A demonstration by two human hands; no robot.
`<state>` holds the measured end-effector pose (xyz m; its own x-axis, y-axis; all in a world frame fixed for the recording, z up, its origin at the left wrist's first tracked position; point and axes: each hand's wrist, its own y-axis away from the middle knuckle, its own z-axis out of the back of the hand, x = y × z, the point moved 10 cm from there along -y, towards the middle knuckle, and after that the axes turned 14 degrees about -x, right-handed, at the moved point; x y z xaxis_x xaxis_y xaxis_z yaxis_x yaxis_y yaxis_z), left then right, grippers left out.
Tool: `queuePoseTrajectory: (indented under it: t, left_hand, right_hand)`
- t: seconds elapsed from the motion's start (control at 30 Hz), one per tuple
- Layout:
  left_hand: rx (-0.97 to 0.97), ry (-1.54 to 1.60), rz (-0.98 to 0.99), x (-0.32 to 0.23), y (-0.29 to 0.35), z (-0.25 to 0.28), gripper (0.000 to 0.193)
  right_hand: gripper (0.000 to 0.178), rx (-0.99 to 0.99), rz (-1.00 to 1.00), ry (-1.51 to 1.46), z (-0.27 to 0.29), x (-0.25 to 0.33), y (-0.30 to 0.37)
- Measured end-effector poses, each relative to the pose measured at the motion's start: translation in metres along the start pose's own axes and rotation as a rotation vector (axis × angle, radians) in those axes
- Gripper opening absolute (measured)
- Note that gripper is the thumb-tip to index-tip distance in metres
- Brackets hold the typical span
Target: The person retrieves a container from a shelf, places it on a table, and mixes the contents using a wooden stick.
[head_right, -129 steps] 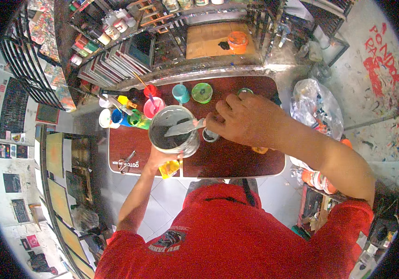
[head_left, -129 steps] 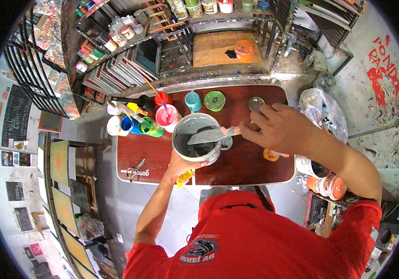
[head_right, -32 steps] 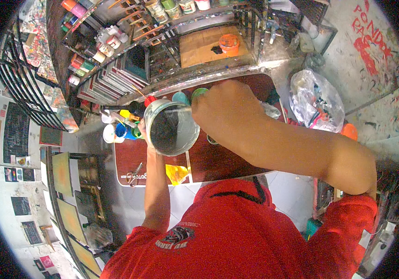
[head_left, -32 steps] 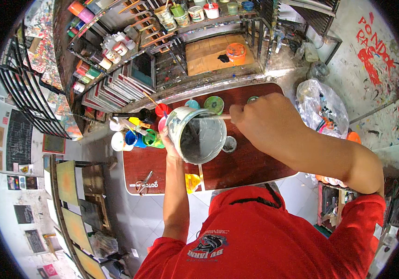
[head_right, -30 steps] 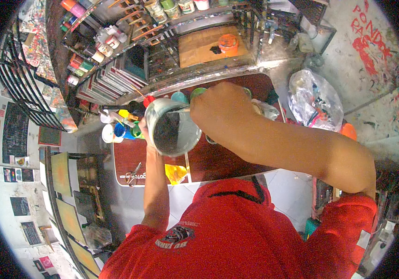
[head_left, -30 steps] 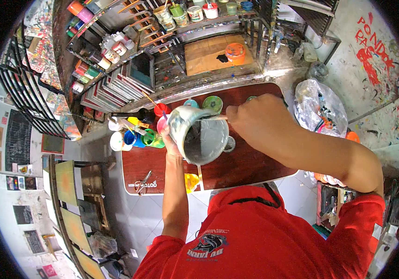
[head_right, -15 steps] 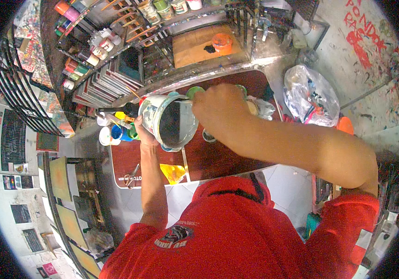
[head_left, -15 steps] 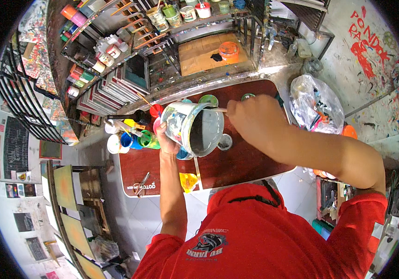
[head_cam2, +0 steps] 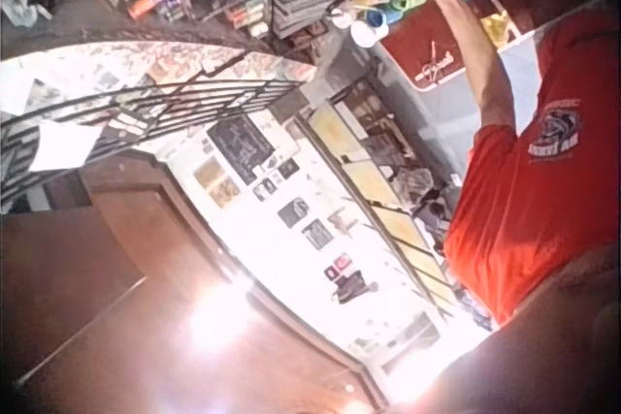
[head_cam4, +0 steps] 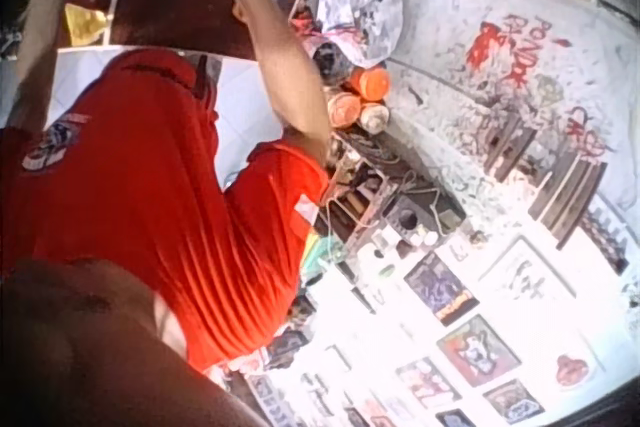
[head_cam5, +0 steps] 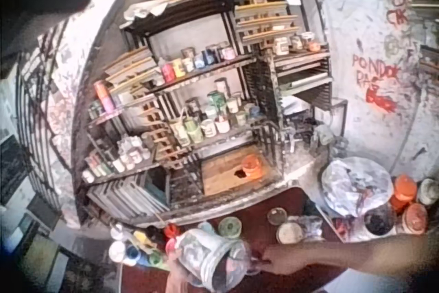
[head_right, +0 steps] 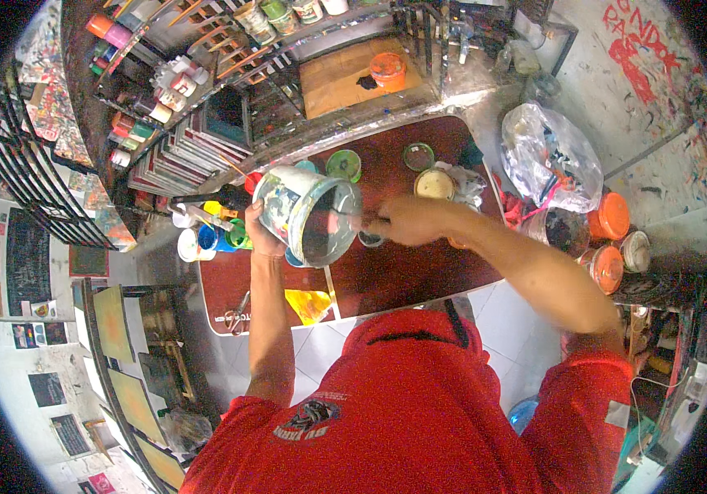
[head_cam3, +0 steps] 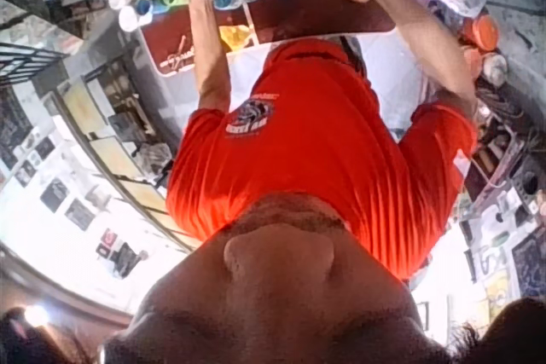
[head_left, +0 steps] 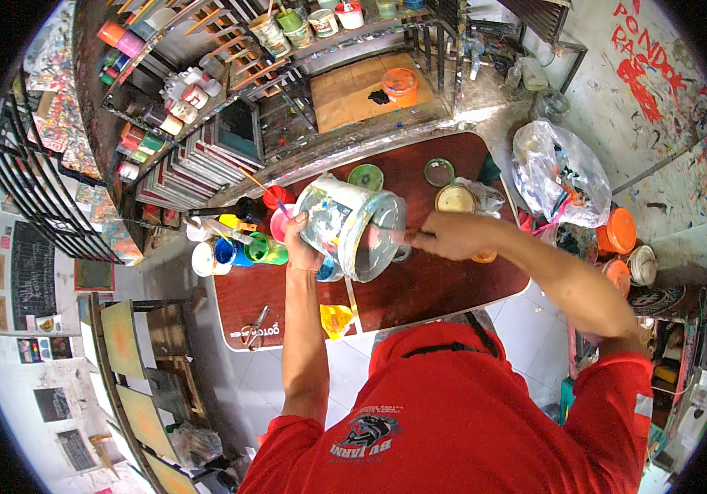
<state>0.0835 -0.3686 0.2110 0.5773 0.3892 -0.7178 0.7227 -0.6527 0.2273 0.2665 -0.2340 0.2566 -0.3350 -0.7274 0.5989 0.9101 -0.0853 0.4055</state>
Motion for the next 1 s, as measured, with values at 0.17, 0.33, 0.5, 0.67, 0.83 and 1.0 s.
queuePoseTrajectory:
  t: [0.17,0.33,0.5,0.67,0.83,1.0]
  left_hand:
    - [-0.032,-0.021,-0.041,-0.001,0.003,0.004,0.071]
    - [-0.114,-0.045,-0.084,-0.001,0.000,0.030,0.067]
    - [-0.187,0.038,-0.122,0.010,0.004,0.063,0.058]
    - [-0.284,-0.129,-0.193,0.022,0.017,0.112,0.059]
    - [-0.410,-0.481,-0.452,0.015,0.036,0.116,0.061]
    - [-0.514,-0.551,-0.477,0.033,0.048,0.119,0.061]
  right_hand:
    - [0.064,0.189,-0.063,-0.650,-0.060,-0.001,0.009]
    - [0.053,0.186,-0.041,-1.082,-0.090,-0.009,0.011]
    - [0.044,-0.076,0.083,-0.687,-0.086,-0.045,0.003]
    - [0.050,-0.203,0.137,-0.318,-0.078,-0.066,0.000]
    - [0.059,-0.301,-0.083,-0.250,-0.083,-0.117,-0.005]
    - [0.062,-0.320,-0.094,-0.129,-0.090,-0.141,-0.016]
